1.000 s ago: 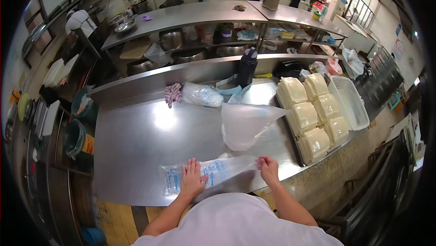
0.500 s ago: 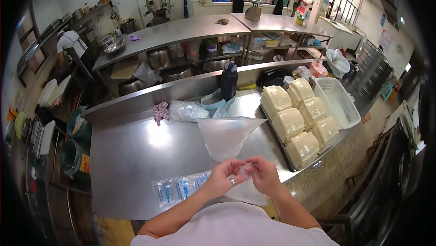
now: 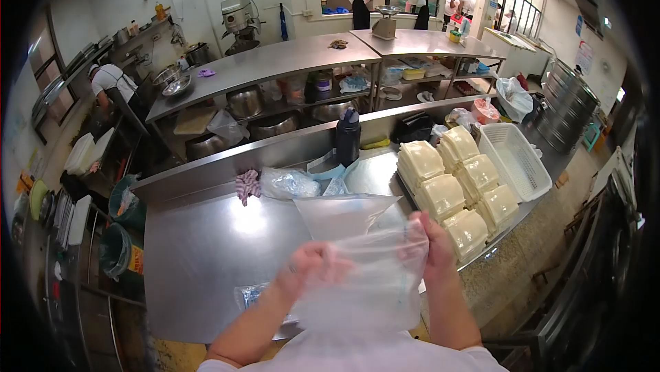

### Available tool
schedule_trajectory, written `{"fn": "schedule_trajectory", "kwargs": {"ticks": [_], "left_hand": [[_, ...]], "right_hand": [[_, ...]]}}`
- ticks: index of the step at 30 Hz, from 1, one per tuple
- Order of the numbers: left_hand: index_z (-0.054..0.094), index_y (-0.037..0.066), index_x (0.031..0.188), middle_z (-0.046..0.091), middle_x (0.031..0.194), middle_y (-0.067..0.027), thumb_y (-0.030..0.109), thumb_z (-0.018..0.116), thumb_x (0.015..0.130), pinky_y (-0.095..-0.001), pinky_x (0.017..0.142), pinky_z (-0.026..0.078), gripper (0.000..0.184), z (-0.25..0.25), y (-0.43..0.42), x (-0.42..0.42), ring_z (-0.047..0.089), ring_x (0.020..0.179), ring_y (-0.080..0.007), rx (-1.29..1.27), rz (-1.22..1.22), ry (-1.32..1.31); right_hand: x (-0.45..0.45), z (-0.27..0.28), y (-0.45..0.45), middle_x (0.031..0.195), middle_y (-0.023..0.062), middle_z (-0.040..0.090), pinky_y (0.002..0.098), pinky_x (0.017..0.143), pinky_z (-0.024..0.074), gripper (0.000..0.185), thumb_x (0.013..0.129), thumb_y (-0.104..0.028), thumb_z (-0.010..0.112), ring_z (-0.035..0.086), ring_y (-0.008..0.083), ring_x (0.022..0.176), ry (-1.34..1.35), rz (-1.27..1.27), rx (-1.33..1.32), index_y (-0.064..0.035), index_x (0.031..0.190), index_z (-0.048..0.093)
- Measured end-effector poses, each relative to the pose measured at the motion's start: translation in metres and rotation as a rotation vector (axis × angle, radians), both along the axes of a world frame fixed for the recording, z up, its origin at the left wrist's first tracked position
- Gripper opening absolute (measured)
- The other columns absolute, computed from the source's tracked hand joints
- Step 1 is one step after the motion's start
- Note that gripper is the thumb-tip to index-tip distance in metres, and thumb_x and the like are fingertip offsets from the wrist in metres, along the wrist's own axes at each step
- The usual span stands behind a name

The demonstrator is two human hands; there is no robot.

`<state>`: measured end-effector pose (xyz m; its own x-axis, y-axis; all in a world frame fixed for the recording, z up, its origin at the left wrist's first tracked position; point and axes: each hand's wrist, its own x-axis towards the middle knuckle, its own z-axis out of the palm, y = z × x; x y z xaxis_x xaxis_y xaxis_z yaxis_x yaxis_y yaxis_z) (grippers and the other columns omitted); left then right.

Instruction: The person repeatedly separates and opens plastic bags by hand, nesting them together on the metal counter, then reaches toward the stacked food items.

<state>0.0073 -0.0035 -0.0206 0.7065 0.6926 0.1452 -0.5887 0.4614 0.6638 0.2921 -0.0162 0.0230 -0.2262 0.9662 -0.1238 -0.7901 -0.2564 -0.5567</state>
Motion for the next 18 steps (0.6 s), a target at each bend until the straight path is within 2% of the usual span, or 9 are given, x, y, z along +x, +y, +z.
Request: {"fn": "schedule_trajectory", "kwargs": {"ticks": [1, 2, 3, 5, 8, 11, 14, 17, 18], "left_hand": [[0.065, 0.005, 0.095, 0.070, 0.094, -0.0109, 0.034, 0.070, 0.091, -0.0344, 0.074, 0.052, 0.030, 0.022, 0.016, -0.004, 0.064, 0.082, -0.0200, 0.000, 0.042, -0.099], [0.066, 0.005, 0.097, 0.071, 0.095, -0.0108, 0.037, 0.067, 0.093, -0.0346, 0.074, 0.052, 0.033, 0.041, 0.025, -0.006, 0.065, 0.081, -0.0197, 0.093, 0.299, 0.180], [0.066, 0.004, 0.099, 0.071, 0.096, -0.0108, 0.040, 0.064, 0.094, -0.0348, 0.074, 0.053, 0.036, 0.059, 0.036, -0.009, 0.065, 0.079, -0.0194, 0.188, 0.554, 0.460], [0.068, 0.004, 0.102, 0.072, 0.097, -0.0109, 0.043, 0.062, 0.096, -0.0359, 0.077, 0.055, 0.040, 0.063, 0.096, -0.023, 0.067, 0.081, -0.0195, -0.158, 0.343, 0.472], [0.069, 0.005, 0.107, 0.072, 0.097, -0.0105, 0.039, 0.057, 0.097, -0.0371, 0.082, 0.057, 0.037, -0.012, 0.143, -0.038, 0.070, 0.085, -0.0217, -0.231, 0.292, 0.857], [0.070, 0.008, 0.108, 0.073, 0.096, -0.0091, 0.034, 0.053, 0.098, -0.0378, 0.077, 0.057, 0.032, -0.026, 0.119, -0.015, 0.070, 0.084, -0.0232, -0.599, 0.175, 0.385], [0.069, 0.011, 0.103, 0.071, 0.091, -0.0071, 0.030, 0.051, 0.097, -0.0359, 0.072, 0.056, 0.027, -0.107, 0.112, -0.026, 0.068, 0.077, -0.0203, -0.626, 0.057, 0.196], [0.068, 0.013, 0.101, 0.070, 0.088, -0.0054, 0.028, 0.050, 0.097, -0.0329, 0.069, 0.056, 0.023, -0.150, 0.115, -0.033, 0.067, 0.073, -0.0169, -0.526, -0.153, -0.043], [0.066, 0.012, 0.101, 0.067, 0.085, -0.0030, 0.023, 0.049, 0.098, -0.0304, 0.067, 0.056, 0.021, -0.124, 0.097, -0.027, 0.068, 0.074, -0.0160, -0.476, 0.099, 0.187]], "right_hand": [[-0.002, 0.020, 0.010, 0.068, -0.0041, 0.049, 0.0291, 0.062, 0.0499, 0.026, 0.103, -0.028, 0.059, 0.052, 0.0110, 0.062, 0.001, 0.077, 0.033, -0.0097, 0.085, 0.059], [-0.004, 0.035, 0.022, 0.068, -0.0046, 0.046, 0.0302, 0.064, 0.0517, 0.025, 0.104, -0.027, 0.057, 0.051, 0.0103, 0.063, 0.004, 0.152, 0.067, -0.0102, 0.086, 0.058], [-0.006, 0.041, 0.038, 0.071, -0.0036, 0.049, 0.0311, 0.065, 0.0528, 0.022, 0.103, -0.025, 0.058, 0.054, 0.0106, 0.065, -0.139, 0.124, 0.070, -0.0096, 0.088, 0.058], [-0.011, 0.035, 0.075, 0.076, -0.0016, 0.056, 0.0327, 0.067, 0.0552, 0.017, 0.102, -0.022, 0.059, 0.059, 0.0113, 0.069, -0.427, 0.067, 0.083, -0.0083, 0.091, 0.060], [-0.030, -0.037, 0.114, 0.086, 0.0044, 0.064, 0.0341, 0.068, 0.0574, 0.012, 0.095, -0.015, 0.065, 0.067, 0.0166, 0.077, -0.620, 0.036, -0.047, -0.0033, 0.096, 0.062], [-0.047, -0.116, 0.120, 0.093, 0.0104, 0.068, 0.0352, 0.066, 0.0581, 0.020, 0.087, -0.010, 0.072, 0.070, 0.0201, 0.082, -0.265, -0.018, -0.163, 0.0017, 0.101, 0.064], [-0.059, -0.122, 0.121, 0.096, 0.0116, 0.069, 0.0366, 0.066, 0.0580, 0.027, 0.083, -0.006, 0.074, 0.070, 0.0204, 0.081, -0.494, -0.042, -0.159, 0.0037, 0.106, 0.064], [-0.050, -0.136, 0.127, 0.104, 0.0082, 0.072, 0.0373, 0.079, 0.0584, 0.030, 0.086, -0.004, 0.069, 0.071, 0.0210, 0.089, -0.633, -0.034, -0.151, 0.0009, 0.115, 0.067], [-0.040, -0.133, 0.124, 0.107, 0.0081, 0.071, 0.0380, 0.085, 0.0565, 0.035, 0.084, -0.004, 0.070, 0.070, 0.0215, 0.095, -0.701, -0.009, -0.082, 0.0003, 0.119, 0.066]]}}
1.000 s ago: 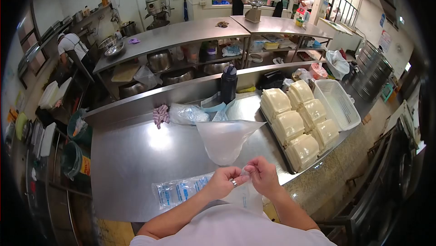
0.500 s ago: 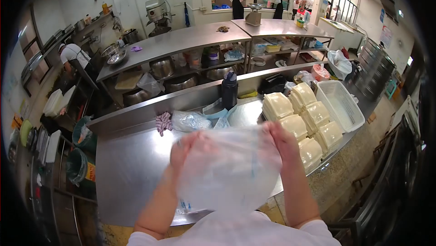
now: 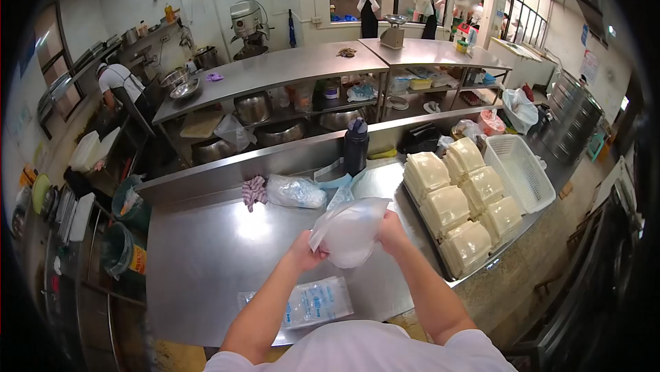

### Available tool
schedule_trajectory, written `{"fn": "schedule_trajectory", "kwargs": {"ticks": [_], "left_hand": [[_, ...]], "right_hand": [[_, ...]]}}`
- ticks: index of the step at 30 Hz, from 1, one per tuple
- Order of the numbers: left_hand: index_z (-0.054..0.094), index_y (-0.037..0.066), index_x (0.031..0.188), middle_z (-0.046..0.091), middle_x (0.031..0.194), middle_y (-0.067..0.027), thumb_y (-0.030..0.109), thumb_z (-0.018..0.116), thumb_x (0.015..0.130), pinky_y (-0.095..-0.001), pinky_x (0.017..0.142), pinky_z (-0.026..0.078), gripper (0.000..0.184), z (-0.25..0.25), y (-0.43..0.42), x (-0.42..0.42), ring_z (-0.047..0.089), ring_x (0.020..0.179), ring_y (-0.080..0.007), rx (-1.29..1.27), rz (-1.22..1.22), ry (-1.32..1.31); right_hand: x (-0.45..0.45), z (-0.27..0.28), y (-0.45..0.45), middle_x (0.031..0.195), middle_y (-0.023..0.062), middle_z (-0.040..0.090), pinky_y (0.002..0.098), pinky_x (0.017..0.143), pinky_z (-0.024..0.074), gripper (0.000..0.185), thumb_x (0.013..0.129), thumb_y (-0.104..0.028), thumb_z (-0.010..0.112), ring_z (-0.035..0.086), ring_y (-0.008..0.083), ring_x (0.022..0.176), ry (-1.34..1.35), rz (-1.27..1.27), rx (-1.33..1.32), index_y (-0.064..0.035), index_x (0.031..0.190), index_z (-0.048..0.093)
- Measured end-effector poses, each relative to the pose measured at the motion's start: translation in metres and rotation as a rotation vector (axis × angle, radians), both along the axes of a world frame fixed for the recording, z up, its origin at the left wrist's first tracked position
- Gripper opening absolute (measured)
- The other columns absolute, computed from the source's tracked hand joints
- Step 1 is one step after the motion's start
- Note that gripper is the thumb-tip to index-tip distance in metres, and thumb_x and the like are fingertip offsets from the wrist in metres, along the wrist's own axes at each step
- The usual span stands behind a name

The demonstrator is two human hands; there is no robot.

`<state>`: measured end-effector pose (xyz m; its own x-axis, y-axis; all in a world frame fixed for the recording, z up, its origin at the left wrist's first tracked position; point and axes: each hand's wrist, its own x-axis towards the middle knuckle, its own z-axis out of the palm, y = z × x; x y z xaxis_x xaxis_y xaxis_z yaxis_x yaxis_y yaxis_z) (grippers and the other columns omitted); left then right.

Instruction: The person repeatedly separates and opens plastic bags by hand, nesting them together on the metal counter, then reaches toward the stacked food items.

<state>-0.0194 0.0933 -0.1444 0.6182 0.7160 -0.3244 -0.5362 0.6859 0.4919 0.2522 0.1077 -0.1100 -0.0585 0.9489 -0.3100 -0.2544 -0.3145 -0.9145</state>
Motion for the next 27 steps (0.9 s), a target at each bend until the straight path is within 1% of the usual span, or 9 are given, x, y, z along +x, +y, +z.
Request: {"fn": "schedule_trajectory", "kwargs": {"ticks": [5, 6, 9, 13, 16, 19, 21, 24, 27], "left_hand": [[0.067, 0.007, 0.104, 0.068, 0.086, -0.0031, 0.005, 0.058, 0.092, -0.0293, 0.065, 0.056, 0.015, 0.068, -0.043, 0.020, 0.067, 0.074, -0.0155, 0.296, 0.411, 0.446], [0.067, 0.005, 0.105, 0.069, 0.086, -0.0033, 0.002, 0.061, 0.090, -0.0295, 0.066, 0.056, 0.017, 0.069, -0.045, 0.024, 0.067, 0.075, -0.0153, 0.377, 0.452, 0.523], [0.067, 0.004, 0.108, 0.070, 0.093, -0.0049, -0.003, 0.066, 0.085, -0.0309, 0.071, 0.056, 0.024, 0.001, -0.034, 0.036, 0.066, 0.076, -0.0146, 0.652, 0.477, 0.933], [0.068, 0.003, 0.105, 0.070, 0.095, -0.0053, 0.000, 0.065, 0.087, -0.0322, 0.071, 0.055, 0.019, 0.006, -0.038, 0.033, 0.065, 0.075, -0.0155, 0.776, 0.470, 1.153], [0.070, 0.005, 0.106, 0.070, 0.094, -0.0057, 0.005, 0.067, 0.090, -0.0311, 0.071, 0.054, 0.017, 0.001, -0.043, 0.023, 0.065, 0.077, -0.0156, 0.776, 0.486, 1.134], [0.071, 0.006, 0.111, 0.070, 0.096, -0.0058, 0.011, 0.068, 0.094, -0.0288, 0.072, 0.052, 0.018, 0.019, -0.075, 0.004, 0.065, 0.083, -0.0145, 0.767, 0.552, 1.129], [0.071, 0.006, 0.115, 0.070, 0.103, -0.0068, 0.015, 0.071, 0.094, -0.0273, 0.072, 0.052, 0.023, 0.006, -0.102, -0.018, 0.065, 0.086, -0.0146, 0.757, 0.531, 1.188], [0.072, 0.006, 0.113, 0.069, 0.105, -0.0126, 0.014, 0.070, 0.092, -0.0348, 0.079, 0.055, 0.023, -0.024, -0.144, -0.036, 0.068, 0.092, -0.0243, 0.633, 0.398, 1.338], [0.071, 0.004, 0.113, 0.068, 0.111, -0.0136, 0.011, 0.070, 0.090, -0.0419, 0.091, 0.052, 0.024, -0.055, -0.178, -0.040, 0.065, 0.104, -0.0294, 1.019, 0.449, 1.491]], "right_hand": [[0.016, 0.089, -0.046, 0.125, 0.0099, 0.065, 0.0409, 0.108, 0.0423, 0.063, 0.076, -0.005, 0.078, 0.057, 0.0237, 0.125, -0.040, 0.288, 0.420, -0.0039, 0.136, 0.056], [0.015, 0.079, -0.046, 0.135, 0.0105, 0.060, 0.0425, 0.112, 0.0388, 0.070, 0.077, -0.009, 0.081, 0.051, 0.0256, 0.132, -0.174, 0.377, 0.512, -0.0065, 0.139, 0.052], [-0.013, 0.049, -0.055, 0.135, 0.0125, 0.060, 0.0407, 0.113, 0.0372, 0.072, 0.079, -0.016, 0.084, 0.050, 0.0268, 0.133, -0.490, 0.400, 0.369, -0.0049, 0.141, 0.049], [0.001, 0.010, -0.050, 0.139, 0.0152, 0.058, 0.0400, 0.112, 0.0377, 0.073, 0.080, -0.022, 0.085, 0.051, 0.0276, 0.132, -0.529, 0.407, 0.333, -0.0036, 0.142, 0.050], [0.008, 0.010, -0.080, 0.128, 0.0183, 0.064, 0.0405, 0.103, 0.0471, 0.072, 0.081, -0.026, 0.085, 0.058, 0.0270, 0.122, -0.520, 0.286, 0.173, -0.0007, 0.140, 0.052], [0.001, -0.070, -0.103, 0.113, 0.0172, 0.071, 0.0395, 0.085, 0.0560, 0.064, 0.082, -0.031, 0.084, 0.069, 0.0250, 0.102, -0.658, 0.415, -0.211, 0.0001, 0.133, 0.060], [-0.033, -0.102, -0.129, 0.100, 0.0154, 0.074, 0.0378, 0.069, 0.0570, 0.054, 0.082, -0.032, 0.083, 0.072, 0.0230, 0.083, -0.889, 0.554, -0.111, 0.0045, 0.118, 0.068], [-0.083, -0.064, -0.144, 0.102, 0.0160, 0.073, 0.0382, 0.067, 0.0570, 0.045, 0.084, -0.031, 0.080, 0.072, 0.0228, 0.082, -0.937, 0.727, -0.200, 0.0063, 0.108, 0.070], [-0.084, -0.147, -0.152, 0.092, 0.0121, 0.073, 0.0371, 0.065, 0.0572, 0.036, 0.088, -0.028, 0.076, 0.071, 0.0225, 0.077, -0.951, 0.638, -0.022, 0.0057, 0.100, 0.071]]}}
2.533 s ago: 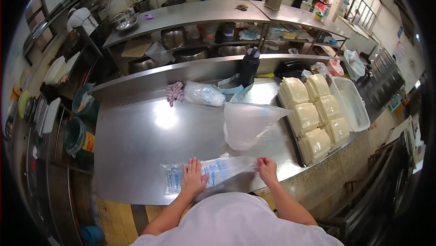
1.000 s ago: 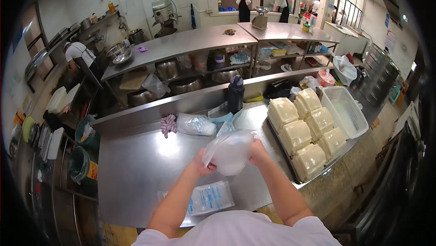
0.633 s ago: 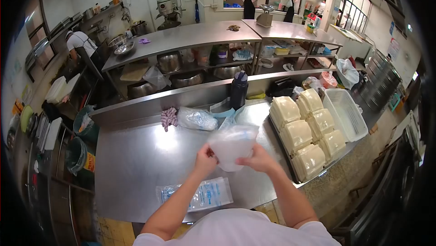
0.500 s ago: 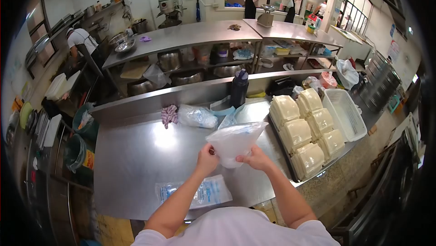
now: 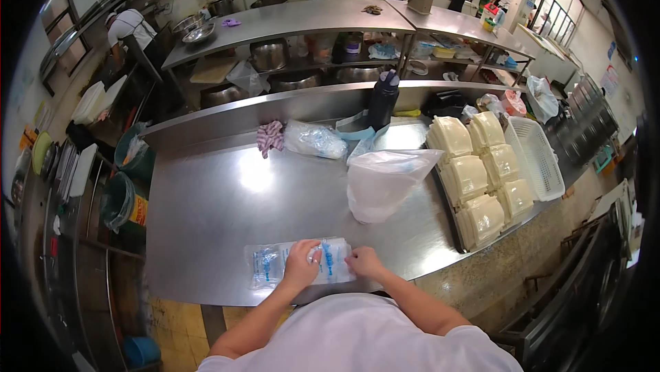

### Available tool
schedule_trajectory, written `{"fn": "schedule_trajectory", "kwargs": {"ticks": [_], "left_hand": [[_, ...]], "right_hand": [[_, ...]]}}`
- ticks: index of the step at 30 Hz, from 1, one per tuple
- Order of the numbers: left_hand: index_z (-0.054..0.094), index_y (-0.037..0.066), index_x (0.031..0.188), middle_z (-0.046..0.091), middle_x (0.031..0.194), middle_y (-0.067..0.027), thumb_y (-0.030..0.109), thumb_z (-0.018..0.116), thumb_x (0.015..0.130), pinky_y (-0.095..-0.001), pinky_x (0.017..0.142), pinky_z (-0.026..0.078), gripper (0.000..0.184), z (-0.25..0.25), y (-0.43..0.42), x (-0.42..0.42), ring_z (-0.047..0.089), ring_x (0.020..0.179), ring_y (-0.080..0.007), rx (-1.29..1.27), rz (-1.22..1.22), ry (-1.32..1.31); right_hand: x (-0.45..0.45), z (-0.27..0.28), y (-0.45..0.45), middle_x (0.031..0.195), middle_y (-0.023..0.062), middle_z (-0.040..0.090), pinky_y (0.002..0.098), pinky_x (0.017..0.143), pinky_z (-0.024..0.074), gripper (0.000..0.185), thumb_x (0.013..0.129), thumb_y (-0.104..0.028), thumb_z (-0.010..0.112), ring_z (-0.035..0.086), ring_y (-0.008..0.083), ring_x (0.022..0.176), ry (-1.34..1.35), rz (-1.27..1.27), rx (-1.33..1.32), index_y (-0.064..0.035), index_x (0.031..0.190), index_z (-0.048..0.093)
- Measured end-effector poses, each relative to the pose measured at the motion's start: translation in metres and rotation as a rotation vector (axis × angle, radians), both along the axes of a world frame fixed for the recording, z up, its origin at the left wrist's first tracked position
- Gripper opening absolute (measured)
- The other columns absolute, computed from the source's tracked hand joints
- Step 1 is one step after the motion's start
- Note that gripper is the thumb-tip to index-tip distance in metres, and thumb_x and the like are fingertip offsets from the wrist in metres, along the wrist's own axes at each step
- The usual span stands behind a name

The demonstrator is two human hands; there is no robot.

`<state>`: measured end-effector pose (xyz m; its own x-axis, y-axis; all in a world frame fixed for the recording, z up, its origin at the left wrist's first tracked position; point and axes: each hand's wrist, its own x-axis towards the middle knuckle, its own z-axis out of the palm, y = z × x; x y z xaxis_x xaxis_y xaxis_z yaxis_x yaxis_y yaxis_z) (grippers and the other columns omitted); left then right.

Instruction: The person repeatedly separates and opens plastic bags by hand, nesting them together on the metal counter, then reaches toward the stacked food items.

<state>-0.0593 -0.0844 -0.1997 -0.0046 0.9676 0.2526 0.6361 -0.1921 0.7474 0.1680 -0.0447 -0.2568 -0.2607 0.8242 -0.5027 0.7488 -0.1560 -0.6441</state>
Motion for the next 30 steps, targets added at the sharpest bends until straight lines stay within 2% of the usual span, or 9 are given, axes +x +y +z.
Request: {"fn": "schedule_trajectory", "kwargs": {"ticks": [1, 3, 7, 9, 12, 18, 22, 27, 30], "left_hand": [[0.065, 0.001, 0.124, 0.061, 0.129, -0.0185, 0.017, 0.066, 0.092, -0.0500, 0.108, 0.040, 0.035, -0.005, -0.007, -0.003, 0.055, 0.125, -0.0364, -0.138, -0.060, 0.013], [0.057, -0.001, 0.134, 0.051, 0.143, -0.0218, 0.026, 0.062, 0.095, -0.0530, 0.115, 0.031, 0.048, -0.027, -0.016, -0.004, 0.044, 0.137, -0.0385, -0.103, -0.057, 0.274], [0.039, -0.006, 0.148, 0.030, 0.160, -0.0259, 0.039, 0.054, 0.099, -0.0577, 0.122, 0.014, 0.069, -0.054, -0.022, -0.007, 0.023, 0.152, -0.0403, -0.169, -0.107, 0.450], [0.039, -0.006, 0.149, 0.030, 0.160, -0.0259, 0.040, 0.054, 0.099, -0.0574, 0.122, 0.015, 0.070, -0.055, -0.026, -0.011, 0.023, 0.152, -0.0402, -0.151, -0.132, 0.467], [0.040, -0.007, 0.148, 0.031, 0.160, -0.0261, 0.040, 0.055, 0.098, -0.0574, 0.122, 0.015, 0.070, -0.049, -0.025, -0.012, 0.024, 0.152, -0.0403, -0.135, -0.150, 0.475], [0.042, -0.008, 0.147, 0.034, 0.158, -0.0271, 0.042, 0.055, 0.098, -0.0571, 0.122, 0.016, 0.071, -0.052, -0.021, -0.017, 0.026, 0.151, -0.0411, -0.128, -0.170, 0.445], [0.042, -0.006, 0.146, 0.038, 0.156, -0.0268, 0.041, 0.064, 0.095, -0.0531, 0.121, 0.024, 0.073, -0.053, -0.012, -0.006, 0.033, 0.147, -0.0421, -0.189, -0.080, 0.396], [0.053, 0.000, 0.139, 0.054, 0.142, -0.0202, 0.027, 0.078, 0.088, -0.0414, 0.111, 0.040, 0.063, 0.110, 0.022, 0.070, 0.050, 0.134, -0.0314, -0.182, -0.370, -0.324], [0.060, 0.000, 0.130, 0.058, 0.137, -0.0143, 0.023, 0.078, 0.090, -0.0362, 0.106, 0.042, 0.050, 0.136, 0.039, 0.100, 0.052, 0.128, -0.0205, -0.436, -0.583, -0.582]], "right_hand": [[0.005, -0.005, -0.003, 0.090, 0.0110, 0.073, 0.0364, 0.065, 0.0571, 0.033, 0.090, -0.027, 0.074, 0.071, 0.0218, 0.076, 0.189, -0.098, -0.142, 0.0048, 0.100, 0.072], [0.014, -0.012, -0.008, 0.086, 0.0087, 0.072, 0.0351, 0.063, 0.0570, 0.028, 0.093, -0.024, 0.070, 0.070, 0.0203, 0.074, 0.561, -0.296, -0.432, 0.0029, 0.101, 0.072], [0.000, 0.023, -0.006, 0.086, 0.0084, 0.071, 0.0318, 0.061, 0.0559, 0.023, 0.096, -0.016, 0.065, 0.066, 0.0166, 0.069, 0.399, -0.342, -0.297, 0.0030, 0.108, 0.070], [0.001, -0.009, -0.003, 0.090, 0.0090, 0.071, 0.0307, 0.060, 0.0556, 0.023, 0.097, -0.014, 0.063, 0.065, 0.0153, 0.068, 0.301, -0.366, -0.195, 0.0028, 0.112, 0.068], [0.023, -0.022, -0.005, 0.083, 0.0064, 0.069, 0.0308, 0.058, 0.0543, 0.021, 0.098, -0.016, 0.064, 0.064, 0.0146, 0.066, 0.682, -0.710, -0.070, 0.0017, 0.107, 0.069], [0.081, 0.024, -0.014, 0.077, 0.0038, 0.066, 0.0309, 0.059, 0.0541, 0.016, 0.098, -0.015, 0.065, 0.063, 0.0137, 0.066, 0.840, -0.877, 0.020, 0.0001, 0.098, 0.069], [0.099, 0.091, -0.014, 0.079, 0.0025, 0.067, 0.0274, 0.071, 0.0527, 0.013, 0.097, -0.012, 0.067, 0.062, 0.0111, 0.072, 0.685, -0.663, 0.232, -0.0002, 0.091, 0.067], [0.083, 0.169, -0.019, 0.067, 0.0038, 0.062, 0.0291, 0.058, 0.0424, 0.019, 0.098, -0.011, 0.064, 0.052, 0.0085, 0.063, 0.587, -0.373, 0.308, -0.0002, 0.082, 0.065], [0.076, 0.203, -0.017, 0.059, 0.0086, 0.056, 0.0332, 0.051, 0.0385, 0.026, 0.098, -0.013, 0.065, 0.047, 0.0103, 0.056, 0.436, -0.272, 0.492, 0.0004, 0.076, 0.062]]}}
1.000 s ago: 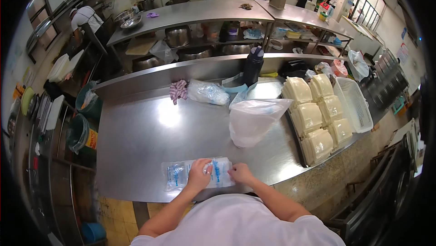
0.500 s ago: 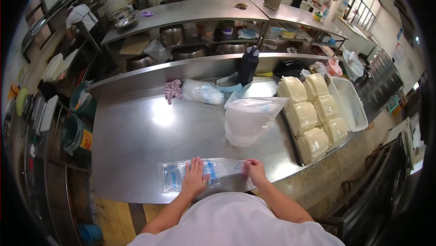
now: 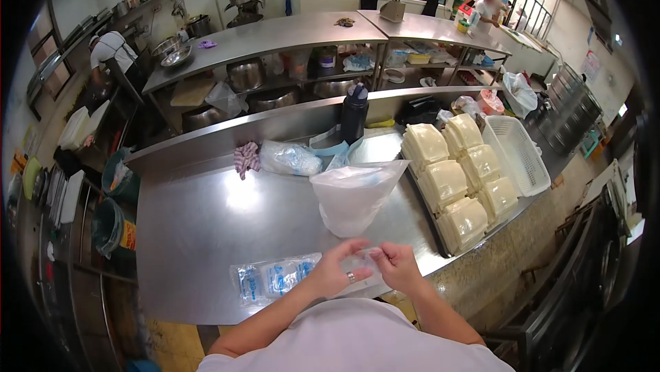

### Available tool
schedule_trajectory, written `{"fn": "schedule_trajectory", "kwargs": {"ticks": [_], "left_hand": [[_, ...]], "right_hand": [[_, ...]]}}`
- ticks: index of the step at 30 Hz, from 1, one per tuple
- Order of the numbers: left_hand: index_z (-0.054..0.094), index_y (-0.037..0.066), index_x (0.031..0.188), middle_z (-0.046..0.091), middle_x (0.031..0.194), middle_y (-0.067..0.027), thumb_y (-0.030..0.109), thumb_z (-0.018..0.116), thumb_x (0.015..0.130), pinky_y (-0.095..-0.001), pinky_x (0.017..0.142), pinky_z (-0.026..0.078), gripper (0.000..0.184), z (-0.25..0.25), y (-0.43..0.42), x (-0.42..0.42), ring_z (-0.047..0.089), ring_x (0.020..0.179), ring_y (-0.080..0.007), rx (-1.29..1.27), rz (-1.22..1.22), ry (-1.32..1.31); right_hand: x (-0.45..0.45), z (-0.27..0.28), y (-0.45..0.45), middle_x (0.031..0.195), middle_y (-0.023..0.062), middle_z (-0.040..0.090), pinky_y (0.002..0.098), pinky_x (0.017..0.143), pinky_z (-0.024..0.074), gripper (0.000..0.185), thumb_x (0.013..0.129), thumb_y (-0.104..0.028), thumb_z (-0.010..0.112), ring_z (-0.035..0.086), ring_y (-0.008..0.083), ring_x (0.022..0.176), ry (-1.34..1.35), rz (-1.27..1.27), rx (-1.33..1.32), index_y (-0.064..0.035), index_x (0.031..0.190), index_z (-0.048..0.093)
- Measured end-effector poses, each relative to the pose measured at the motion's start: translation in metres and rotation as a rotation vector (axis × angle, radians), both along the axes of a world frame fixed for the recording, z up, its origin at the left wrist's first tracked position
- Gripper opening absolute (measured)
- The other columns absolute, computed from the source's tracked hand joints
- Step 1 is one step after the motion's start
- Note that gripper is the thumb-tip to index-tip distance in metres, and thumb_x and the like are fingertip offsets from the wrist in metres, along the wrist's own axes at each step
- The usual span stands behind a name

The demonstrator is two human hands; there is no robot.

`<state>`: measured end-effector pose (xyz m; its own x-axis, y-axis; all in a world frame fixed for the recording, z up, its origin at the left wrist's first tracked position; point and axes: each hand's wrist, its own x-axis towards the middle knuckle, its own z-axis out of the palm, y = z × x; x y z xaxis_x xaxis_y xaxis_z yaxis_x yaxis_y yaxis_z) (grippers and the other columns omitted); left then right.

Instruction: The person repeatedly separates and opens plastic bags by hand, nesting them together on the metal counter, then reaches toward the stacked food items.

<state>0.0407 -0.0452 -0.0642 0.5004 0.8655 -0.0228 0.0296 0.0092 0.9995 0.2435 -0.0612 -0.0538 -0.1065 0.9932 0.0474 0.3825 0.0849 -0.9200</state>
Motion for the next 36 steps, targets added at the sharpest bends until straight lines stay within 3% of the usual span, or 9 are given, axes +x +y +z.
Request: {"fn": "schedule_trajectory", "kwargs": {"ticks": [8, 12, 16, 18, 21, 24, 27, 31, 36], "left_hand": [[0.071, 0.004, 0.095, 0.065, 0.103, -0.0049, 0.018, 0.075, 0.092, -0.0318, 0.098, 0.043, 0.015, 0.027, 0.005, 0.012, 0.059, 0.103, -0.0177, 0.005, -0.076, -0.340], [0.068, 0.004, 0.088, 0.067, 0.095, -0.0070, 0.018, 0.071, 0.092, -0.0396, 0.098, 0.045, 0.016, 0.030, 0.011, -0.012, 0.061, 0.099, -0.0237, -0.166, -0.188, -0.639], [0.067, 0.003, 0.089, 0.070, 0.099, -0.0135, 0.025, 0.066, 0.093, -0.0441, 0.095, 0.049, 0.022, 0.038, 0.052, -0.031, 0.065, 0.099, -0.0277, -0.393, -0.390, -1.025], [0.066, 0.004, 0.092, 0.071, 0.094, -0.0136, 0.031, 0.064, 0.095, -0.0398, 0.084, 0.054, 0.027, 0.069, 0.070, -0.034, 0.068, 0.092, -0.0259, -0.061, -0.052, -0.787], [0.067, 0.005, 0.095, 0.071, 0.090, -0.0129, 0.035, 0.062, 0.098, -0.0349, 0.073, 0.056, 0.031, 0.099, 0.120, -0.047, 0.068, 0.081, -0.0205, -0.512, 0.205, -0.446], [0.067, 0.006, 0.098, 0.071, 0.090, -0.0098, 0.041, 0.060, 0.101, -0.0298, 0.065, 0.055, 0.036, 0.053, 0.136, -0.033, 0.068, 0.075, -0.0153, -0.601, 0.267, -0.377], [0.062, 0.012, 0.103, 0.061, 0.079, -0.0004, 0.019, 0.058, 0.097, -0.0225, 0.042, 0.031, 0.010, -0.053, 0.154, -0.046, 0.051, 0.058, -0.0078, -0.777, 0.159, -0.624], [0.063, 0.012, 0.101, 0.060, 0.081, 0.0000, 0.012, 0.056, 0.094, -0.0237, 0.044, 0.032, 0.010, -0.082, 0.149, -0.032, 0.051, 0.060, -0.0091, -0.718, 0.316, -0.368], [0.066, 0.005, 0.106, 0.069, 0.091, -0.0042, 0.006, 0.057, 0.091, -0.0297, 0.064, 0.051, 0.018, -0.062, 0.133, -0.033, 0.064, 0.076, -0.0161, -0.173, 0.554, -0.174]], "right_hand": [[0.012, 0.000, 0.010, 0.062, 0.0031, 0.061, 0.0302, 0.054, 0.0418, 0.034, 0.103, -0.021, 0.059, 0.049, 0.0139, 0.056, -0.001, -0.207, 0.047, 0.0016, 0.077, 0.063], [0.045, 0.011, 0.033, 0.071, 0.0060, 0.065, 0.0340, 0.059, 0.0495, 0.031, 0.101, -0.024, 0.062, 0.055, 0.0157, 0.058, 0.896, -0.299, -0.300, -0.0024, 0.079, 0.067], [0.050, 0.104, 0.050, 0.077, 0.0038, 0.066, 0.0336, 0.064, 0.0551, 0.029, 0.101, -0.027, 0.060, 0.060, 0.0137, 0.064, 1.455, 0.252, -0.368, -0.0047, 0.083, 0.063], [0.056, 0.120, 0.082, 0.079, 0.0049, 0.065, 0.0349, 0.066, 0.0572, 0.025, 0.100, -0.027, 0.060, 0.063, 0.0158, 0.067, 1.299, 0.386, -0.332, -0.0056, 0.088, 0.063], [0.059, 0.082, 0.144, 0.083, 0.0074, 0.066, 0.0357, 0.063, 0.0576, 0.019, 0.097, -0.025, 0.063, 0.066, 0.0195, 0.071, 0.892, 0.150, -0.349, -0.0060, 0.099, 0.063], [0.024, 0.018, 0.161, 0.082, 0.0069, 0.066, 0.0335, 0.051, 0.0515, 0.018, 0.094, -0.022, 0.066, 0.063, 0.0175, 0.065, 0.844, -0.094, -0.381, -0.0051, 0.102, 0.066], [0.017, -0.045, 0.165, 0.081, 0.0070, 0.068, 0.0322, 0.045, 0.0481, 0.020, 0.089, -0.014, 0.069, 0.064, 0.0186, 0.063, 0.882, -0.066, -0.507, -0.0030, 0.106, 0.067], [0.013, -0.057, 0.171, 0.079, 0.0072, 0.069, 0.0318, 0.046, 0.0503, 0.023, 0.086, -0.007, 0.067, 0.066, 0.0208, 0.059, 0.613, -0.163, -0.547, -0.0028, 0.109, 0.066], [0.025, 0.007, 0.139, 0.107, 0.0128, 0.069, 0.0399, 0.086, 0.0543, 0.040, 0.084, -0.011, 0.072, 0.067, 0.0241, 0.100, 0.414, 0.011, -0.125, -0.0022, 0.121, 0.062]]}}
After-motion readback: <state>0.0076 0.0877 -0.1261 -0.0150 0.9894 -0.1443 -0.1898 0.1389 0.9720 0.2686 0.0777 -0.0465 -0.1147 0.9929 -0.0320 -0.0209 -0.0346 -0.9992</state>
